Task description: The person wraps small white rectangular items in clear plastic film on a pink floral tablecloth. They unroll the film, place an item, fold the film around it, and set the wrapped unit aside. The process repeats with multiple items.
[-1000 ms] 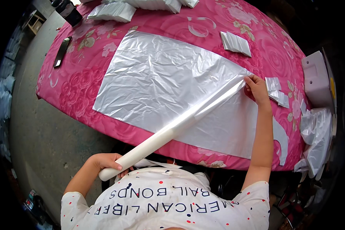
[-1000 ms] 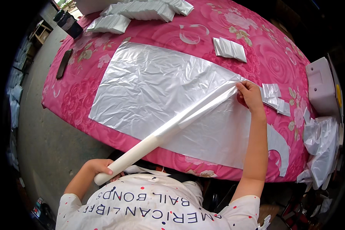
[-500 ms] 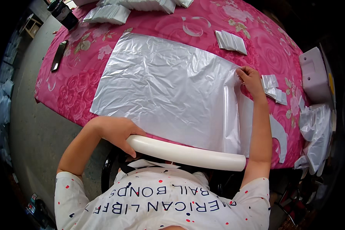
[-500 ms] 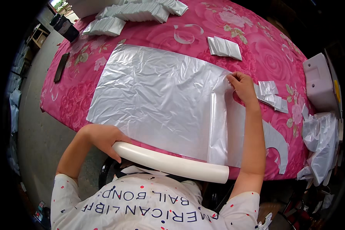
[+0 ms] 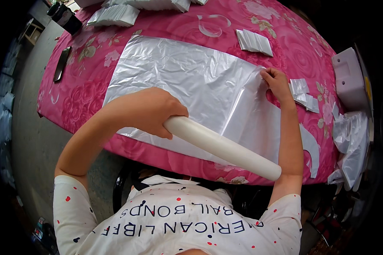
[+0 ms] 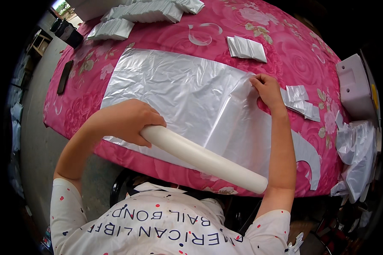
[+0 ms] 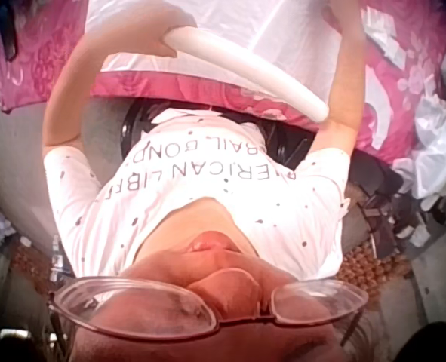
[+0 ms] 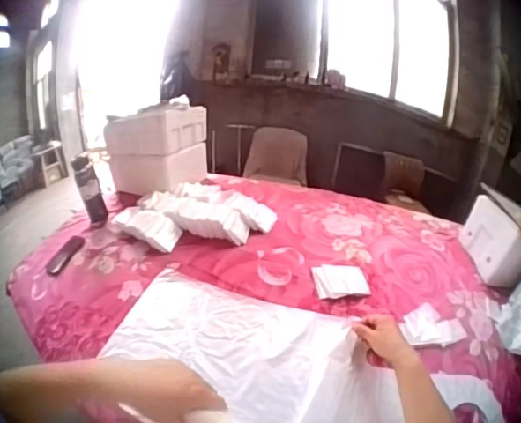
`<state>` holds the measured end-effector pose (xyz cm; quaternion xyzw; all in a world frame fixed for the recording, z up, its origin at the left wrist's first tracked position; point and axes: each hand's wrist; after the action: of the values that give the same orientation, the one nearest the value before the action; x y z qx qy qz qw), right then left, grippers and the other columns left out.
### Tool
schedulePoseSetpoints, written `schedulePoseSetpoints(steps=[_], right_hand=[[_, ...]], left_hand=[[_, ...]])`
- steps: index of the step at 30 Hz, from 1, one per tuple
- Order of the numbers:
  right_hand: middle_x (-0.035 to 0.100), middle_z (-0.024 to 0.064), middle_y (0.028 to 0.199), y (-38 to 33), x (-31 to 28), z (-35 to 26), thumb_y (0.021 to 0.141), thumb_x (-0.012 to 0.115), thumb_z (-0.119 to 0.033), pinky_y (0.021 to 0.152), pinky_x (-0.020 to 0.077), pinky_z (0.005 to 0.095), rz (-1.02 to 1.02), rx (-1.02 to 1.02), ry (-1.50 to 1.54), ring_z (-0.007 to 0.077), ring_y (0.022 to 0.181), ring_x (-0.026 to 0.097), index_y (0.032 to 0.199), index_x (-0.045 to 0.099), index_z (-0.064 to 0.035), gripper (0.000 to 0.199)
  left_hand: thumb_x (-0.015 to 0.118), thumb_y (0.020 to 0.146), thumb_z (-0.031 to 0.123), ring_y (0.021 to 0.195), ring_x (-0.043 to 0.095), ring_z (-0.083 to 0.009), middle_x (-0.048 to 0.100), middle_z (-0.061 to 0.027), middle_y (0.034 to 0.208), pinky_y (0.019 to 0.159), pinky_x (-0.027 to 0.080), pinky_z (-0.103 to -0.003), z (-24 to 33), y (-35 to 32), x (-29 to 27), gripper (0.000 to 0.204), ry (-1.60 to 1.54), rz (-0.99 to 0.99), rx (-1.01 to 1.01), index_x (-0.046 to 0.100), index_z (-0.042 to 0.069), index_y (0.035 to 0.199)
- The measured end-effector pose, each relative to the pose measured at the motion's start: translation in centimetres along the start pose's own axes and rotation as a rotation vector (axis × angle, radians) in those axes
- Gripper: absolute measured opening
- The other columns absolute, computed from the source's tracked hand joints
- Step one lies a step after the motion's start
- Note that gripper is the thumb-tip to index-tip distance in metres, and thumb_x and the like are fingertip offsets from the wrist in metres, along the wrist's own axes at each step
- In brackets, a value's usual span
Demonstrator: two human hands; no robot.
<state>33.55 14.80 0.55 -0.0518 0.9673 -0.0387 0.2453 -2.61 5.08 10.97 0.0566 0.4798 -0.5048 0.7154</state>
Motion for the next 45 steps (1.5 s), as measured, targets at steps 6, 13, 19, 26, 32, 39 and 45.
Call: schedulePoseSetpoints(steps=[6,13,19,26,32,39,45], right_hand=[[0.057,-0.0017,0.069,-0.2,0.2,-1.3,0.084,0.062,-0.015,0.054,0.0383,0.0213,-0.037,0.039,-0.051,0.005,0.059,0.048,0.084,0.064,0.0004,0.016],[0.058,-0.0013,0.07,1.0,0.9,-1.1,0.084,0.061,-0.015,0.056,0.0416,0.0239,-0.078,0.004,-0.154,0.0068,0.061,0.05,0.086,0.064,-0.0002,0.015],[0.062,0.0027,0.078,2.1,-1.1,-0.8,0.085,0.06,-0.017,0.063,0.0442,0.0242,0.072,-0.024,-0.095,0.0089,0.067,0.053,0.095,0.065,-0.0007,0.02],[0.061,0.0067,0.101,-8.4,2.7,-6.2,0.084,0.062,-0.016,0.078,0.0445,0.0282,-0.167,-0.183,-0.262,0.0165,0.089,0.057,0.11,0.06,-0.0036,0.029],[0.056,0.0128,0.11,-17.5,6.1,-4.2,0.073,0.068,-0.012,0.084,0.0438,0.0376,-0.152,-0.311,-0.544,0.0307,0.098,0.052,0.124,0.052,-0.0093,0.054],[0.056,0.0106,0.109,-14.9,-2.3,1.7,0.073,0.066,-0.007,0.085,0.043,0.0381,0.234,-0.214,-0.774,0.0304,0.098,0.051,0.128,0.048,-0.0113,0.058],[0.055,0.0131,0.117,-15.4,-5.2,1.1,0.074,0.065,-0.004,0.091,0.0399,0.0363,0.262,-0.13,-0.677,0.0291,0.107,0.05,0.128,0.048,-0.0089,0.057]], left_hand=[[0.07,0.068,0.015,0.103,0.053,-0.0271,0.056,-0.0104,0.111,0.089,0.043,-0.037,0.0,6.1,2.9,0.043,0.316,0.413,0.323,0.056,0.004,0.107],[0.045,0.083,0.051,0.132,0.029,-0.0288,0.032,-0.0177,0.14,0.109,0.02,-0.042,3.1,8.4,13.5,0.074,0.202,0.334,0.576,0.035,-0.003,0.133],[0.041,0.083,0.056,0.137,0.019,-0.028,0.02,-0.0157,0.148,0.11,0.015,-0.044,3.7,7.5,15.0,0.083,0.217,0.176,0.613,0.023,-0.001,0.14],[0.04,0.082,0.057,0.137,0.019,-0.0285,0.02,-0.0156,0.148,0.11,0.014,-0.045,3.4,6.9,15.8,0.081,0.176,0.205,0.59,0.025,0.003,0.14],[0.048,0.078,0.055,0.135,0.022,-0.0283,0.02,-0.0171,0.147,0.109,0.016,-0.044,3.6,7.1,15.8,0.085,0.172,0.233,0.629,0.026,0.001,0.139],[0.044,0.081,0.056,0.137,0.019,-0.0289,0.019,-0.0159,0.148,0.109,0.015,-0.046,3.9,7.0,15.5,0.08,0.221,0.187,0.616,0.025,0.005,0.141],[0.044,0.083,0.055,0.137,0.019,-0.0297,0.02,-0.0166,0.147,0.11,0.015,-0.046,2.7,8.5,13.9,0.081,0.191,0.28,0.602,0.024,0.0,0.139]])
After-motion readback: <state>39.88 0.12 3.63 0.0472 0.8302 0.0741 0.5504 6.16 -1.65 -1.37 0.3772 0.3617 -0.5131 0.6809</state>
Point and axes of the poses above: each hand's wrist, its own y-axis towards the middle knuckle, its own x-axis out of the palm, z = x × y
